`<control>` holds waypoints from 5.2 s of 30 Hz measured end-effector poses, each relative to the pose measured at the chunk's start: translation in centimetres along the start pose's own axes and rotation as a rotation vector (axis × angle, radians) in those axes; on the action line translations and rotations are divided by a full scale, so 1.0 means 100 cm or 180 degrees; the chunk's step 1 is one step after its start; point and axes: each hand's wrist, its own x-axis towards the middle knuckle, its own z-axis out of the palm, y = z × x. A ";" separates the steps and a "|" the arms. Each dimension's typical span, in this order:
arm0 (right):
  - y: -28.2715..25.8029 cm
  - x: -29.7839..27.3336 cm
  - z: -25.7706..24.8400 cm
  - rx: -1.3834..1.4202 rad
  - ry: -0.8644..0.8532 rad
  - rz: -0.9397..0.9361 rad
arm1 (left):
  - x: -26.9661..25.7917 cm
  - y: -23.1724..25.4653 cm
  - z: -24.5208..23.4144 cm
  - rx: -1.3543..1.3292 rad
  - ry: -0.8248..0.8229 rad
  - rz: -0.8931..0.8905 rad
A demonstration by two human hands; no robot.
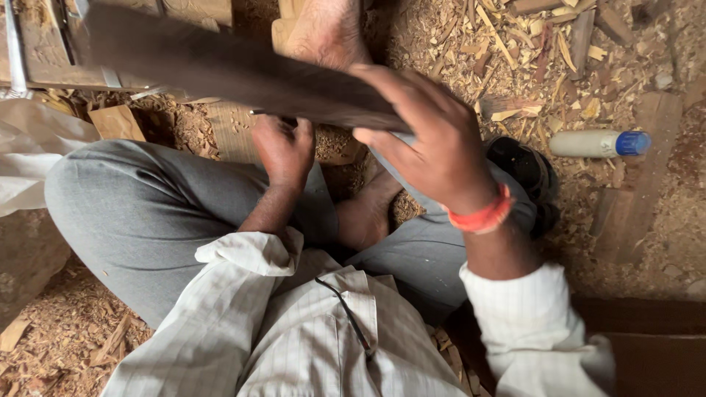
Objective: The person sits on the floor and carves a small wooden object using a chisel and a wooden mallet. They repeatedly strike the chisel to shape the wood, occasionally adjusting the piece and the tool.
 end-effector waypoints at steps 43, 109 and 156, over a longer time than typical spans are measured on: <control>0.051 -0.030 -0.027 0.0655 -0.0458 0.0956 | 0.073 0.078 -0.043 -0.0468 -0.1820 0.0691; 0.043 -0.040 0.018 0.0272 0.0309 0.1671 | 0.129 0.080 -0.022 0.2086 -0.2980 0.1999; 0.058 0.031 -0.003 -0.1256 -0.1095 0.2071 | 0.103 0.062 -0.023 0.1813 -0.1808 0.0927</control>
